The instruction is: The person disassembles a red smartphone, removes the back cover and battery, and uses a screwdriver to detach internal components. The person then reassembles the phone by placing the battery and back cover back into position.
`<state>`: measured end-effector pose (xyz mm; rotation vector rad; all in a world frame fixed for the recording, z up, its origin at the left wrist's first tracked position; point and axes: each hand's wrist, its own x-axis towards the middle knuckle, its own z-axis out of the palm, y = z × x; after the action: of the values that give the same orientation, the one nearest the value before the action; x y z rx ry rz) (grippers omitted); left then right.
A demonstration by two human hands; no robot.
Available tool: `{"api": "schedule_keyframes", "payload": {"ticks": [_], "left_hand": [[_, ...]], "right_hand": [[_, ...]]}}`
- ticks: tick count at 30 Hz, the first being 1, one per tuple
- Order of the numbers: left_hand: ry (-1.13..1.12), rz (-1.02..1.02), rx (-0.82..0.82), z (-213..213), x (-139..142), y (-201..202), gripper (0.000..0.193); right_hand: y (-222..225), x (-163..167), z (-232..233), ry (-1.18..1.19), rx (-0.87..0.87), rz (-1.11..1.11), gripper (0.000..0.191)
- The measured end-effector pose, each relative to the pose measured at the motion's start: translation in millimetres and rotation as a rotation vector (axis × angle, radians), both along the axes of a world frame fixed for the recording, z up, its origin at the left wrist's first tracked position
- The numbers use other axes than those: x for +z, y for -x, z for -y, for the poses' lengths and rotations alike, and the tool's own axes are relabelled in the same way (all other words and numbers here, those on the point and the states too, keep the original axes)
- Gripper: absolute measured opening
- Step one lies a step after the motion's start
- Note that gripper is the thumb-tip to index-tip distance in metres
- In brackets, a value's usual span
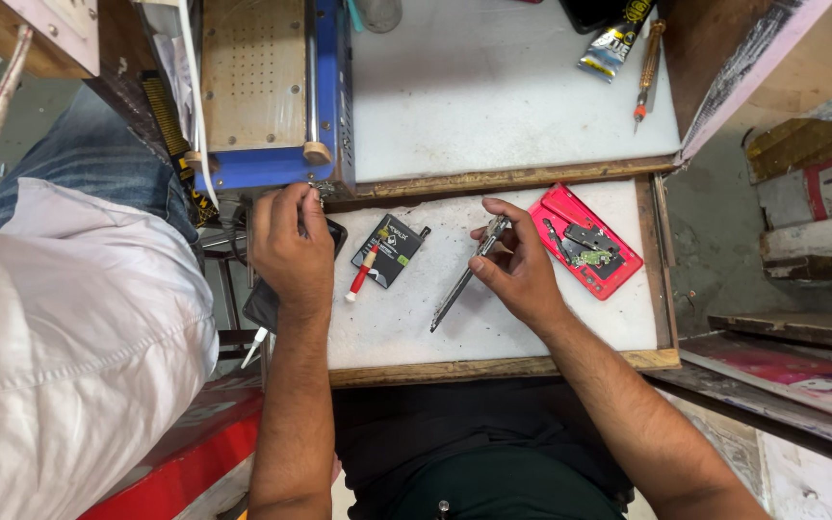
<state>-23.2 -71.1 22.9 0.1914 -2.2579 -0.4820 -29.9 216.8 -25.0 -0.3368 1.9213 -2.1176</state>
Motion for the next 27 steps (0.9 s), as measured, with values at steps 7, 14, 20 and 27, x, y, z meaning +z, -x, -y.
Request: {"api": "schedule_keyframes", "payload": {"ticks": [7,14,20,27], "left_hand": [[0.055,-0.001,0.048,-4,7,-2,0.013],[0.022,-0.04,0.065,-13,6,-1,0.012],[0.029,-0.008,0.047,-8,-3,-1,0.009],[0.018,0.003,0.029,-5,-10,4,0.009]], "right_hand": [[0,-1,0,0.009,0.006,-0.018,0.075],[1,-1,1,0.008,0.002,-0.012,0.075],[0,-4,-1,0.008,0.0,0.018,0.077],[0,0,1,-0.011,0.001,-0.016,0.077]]}}
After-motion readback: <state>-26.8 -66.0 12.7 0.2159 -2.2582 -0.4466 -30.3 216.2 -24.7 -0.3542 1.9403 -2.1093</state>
